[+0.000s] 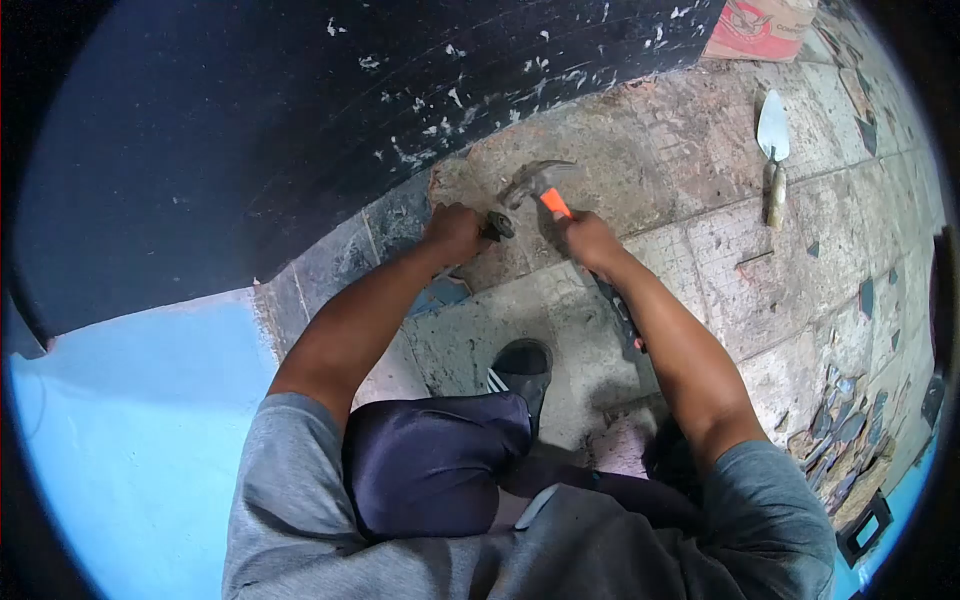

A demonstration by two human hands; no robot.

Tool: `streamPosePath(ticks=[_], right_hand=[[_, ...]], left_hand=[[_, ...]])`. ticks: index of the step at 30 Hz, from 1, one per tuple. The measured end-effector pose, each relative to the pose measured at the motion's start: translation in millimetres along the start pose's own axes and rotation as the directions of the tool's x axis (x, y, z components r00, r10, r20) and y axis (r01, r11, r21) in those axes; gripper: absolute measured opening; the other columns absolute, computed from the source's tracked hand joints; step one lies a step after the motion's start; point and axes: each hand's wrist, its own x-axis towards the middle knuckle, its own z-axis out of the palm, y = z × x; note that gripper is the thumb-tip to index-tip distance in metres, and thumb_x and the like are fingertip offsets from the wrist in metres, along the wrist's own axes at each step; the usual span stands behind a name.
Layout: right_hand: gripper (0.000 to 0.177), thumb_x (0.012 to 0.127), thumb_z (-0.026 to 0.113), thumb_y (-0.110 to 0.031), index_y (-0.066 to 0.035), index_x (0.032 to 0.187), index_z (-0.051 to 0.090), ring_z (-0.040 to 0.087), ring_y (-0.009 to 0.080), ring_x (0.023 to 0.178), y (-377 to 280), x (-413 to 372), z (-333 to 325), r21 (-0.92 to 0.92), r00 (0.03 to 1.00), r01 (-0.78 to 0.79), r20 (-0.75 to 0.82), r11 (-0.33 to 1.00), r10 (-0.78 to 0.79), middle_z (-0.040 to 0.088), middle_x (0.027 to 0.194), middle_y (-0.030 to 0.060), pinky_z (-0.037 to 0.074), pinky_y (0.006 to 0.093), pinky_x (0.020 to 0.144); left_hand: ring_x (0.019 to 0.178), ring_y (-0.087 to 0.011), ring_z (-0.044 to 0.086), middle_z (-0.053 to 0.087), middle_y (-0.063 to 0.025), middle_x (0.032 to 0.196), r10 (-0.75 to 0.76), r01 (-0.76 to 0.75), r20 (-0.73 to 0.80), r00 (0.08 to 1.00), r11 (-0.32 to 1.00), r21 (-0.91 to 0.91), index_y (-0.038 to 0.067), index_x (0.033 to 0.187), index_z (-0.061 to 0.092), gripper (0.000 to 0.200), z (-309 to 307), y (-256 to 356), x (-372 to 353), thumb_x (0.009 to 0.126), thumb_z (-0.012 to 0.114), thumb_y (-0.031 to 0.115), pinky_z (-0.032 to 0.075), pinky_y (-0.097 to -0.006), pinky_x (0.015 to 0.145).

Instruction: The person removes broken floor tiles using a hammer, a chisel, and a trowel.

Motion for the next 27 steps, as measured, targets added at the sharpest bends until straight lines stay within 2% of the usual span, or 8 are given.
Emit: streamPosePath(ticks=[6, 8, 11, 15, 18, 21, 23, 27], right_hand=[[0.053, 0.101, 0.051, -0.045, 0.005, 0.111, 0.067, 0.071, 0.0414, 0.083, 25, 36, -49, -0.157, 0.940, 0.197, -0.250, 0.968, -0.232, 0.071, 0.093, 0.0278, 0.052, 0.0480, 0.072], [0.054, 0.102, 0.050, -0.045, 0.006, 0.108, 0.066, 0.070, 0.0388, 0.078, 15, 30, -70, -0.156, 0.937, 0.141, -0.298, 0.978, -0.182, 0.070, 0.088, 0.0265, 0.052, 0.0474, 0.071], [0.053, 0.102, 0.050, -0.045, 0.006, 0.101, 0.065, 0.067, 0.0319, 0.068, -7, 7, -90, -0.022, 0.945, 0.073, -0.318, 0.997, -0.076, 0.066, 0.077, 0.0205, 0.050, 0.0449, 0.065], [0.042, 0.103, 0.050, -0.044, -0.008, 0.082, 0.053, 0.044, 0.0146, 0.048, 9, 13, -96, 0.158, 0.938, 0.121, -0.341, 0.980, -0.061, 0.049, 0.062, 0.0008, 0.039, 0.0347, 0.045], [0.039, 0.104, 0.050, -0.044, -0.009, 0.084, 0.053, 0.041, 0.0135, 0.047, 9, 4, -94, 0.237, 0.949, 0.111, -0.313, 0.965, -0.032, 0.045, 0.061, -0.0018, 0.036, 0.0336, 0.044], [0.050, 0.104, 0.049, -0.044, 0.004, 0.096, 0.063, 0.059, 0.0234, 0.059, 9, 1, -90, 0.179, 0.953, 0.063, -0.303, 0.982, -0.005, 0.060, 0.070, 0.0100, 0.045, 0.0392, 0.054], [0.051, 0.103, 0.049, -0.044, 0.004, 0.097, 0.064, 0.059, 0.0235, 0.059, 8, -2, -83, 0.171, 0.951, 0.040, -0.307, 0.984, 0.015, 0.060, 0.072, 0.0104, 0.046, 0.0389, 0.054], [0.053, 0.103, 0.049, -0.046, 0.005, 0.098, 0.063, 0.059, 0.0234, 0.060, 30, 21, -79, 0.141, 0.943, 0.123, -0.324, 0.982, -0.072, 0.058, 0.073, 0.0100, 0.048, 0.0387, 0.054]], left_hand=[[0.106, -0.0361, 0.065, 0.071, -0.0156, 0.105, 0.063, -0.071, -0.043, 0.997, 0.974, -0.216, 0.010, 0.112, 0.071, 0.036, 25, -10, 12, 0.086, 0.073, 0.036, 0.049, -0.0471, 0.092], [0.111, -0.0340, 0.064, 0.070, -0.0160, 0.112, 0.127, -0.141, -0.061, 0.990, 0.901, -0.411, 0.011, 0.120, 0.067, 0.035, 15, 1, 7, 0.091, 0.070, 0.030, 0.049, -0.0449, 0.095], [0.107, -0.0277, 0.067, 0.069, -0.0139, 0.118, 0.050, -0.022, 0.026, 0.998, 0.773, -0.634, 0.011, 0.129, 0.061, 0.033, -36, 34, -7, 0.098, 0.063, 0.023, 0.051, -0.0410, 0.091], [0.115, -0.0256, 0.063, 0.065, -0.0136, 0.126, 0.126, -0.162, -0.101, 0.987, 0.757, -0.633, 0.008, 0.132, 0.058, 0.035, -37, 14, 15, 0.100, 0.060, 0.023, 0.048, -0.0407, 0.099], [0.120, -0.0271, 0.060, 0.063, -0.0143, 0.130, 0.122, -0.130, -0.051, 0.991, 0.840, -0.526, 0.006, 0.132, 0.058, 0.035, -37, -1, 16, 0.101, 0.059, 0.021, 0.046, -0.0418, 0.103], [0.121, -0.0287, 0.059, 0.061, -0.0144, 0.134, 0.072, -0.060, 0.021, 0.997, 0.928, -0.368, 0.006, 0.135, 0.055, 0.038, -37, -8, 8, 0.099, 0.059, 0.018, 0.045, -0.0432, 0.104], [0.123, -0.0296, 0.058, 0.059, -0.0145, 0.137, 0.027, -0.003, 0.063, 0.998, 0.931, -0.365, 0.007, 0.138, 0.053, 0.042, -20, -20, 8, 0.098, 0.058, 0.016, 0.044, -0.0438, 0.104], [0.122, -0.0288, 0.058, 0.063, -0.0152, 0.128, -0.009, 0.014, 0.012, 1.000, 0.804, -0.595, 0.011, 0.137, 0.054, 0.044, -22, -23, 8, 0.095, 0.061, 0.021, 0.045, -0.0411, 0.102]])
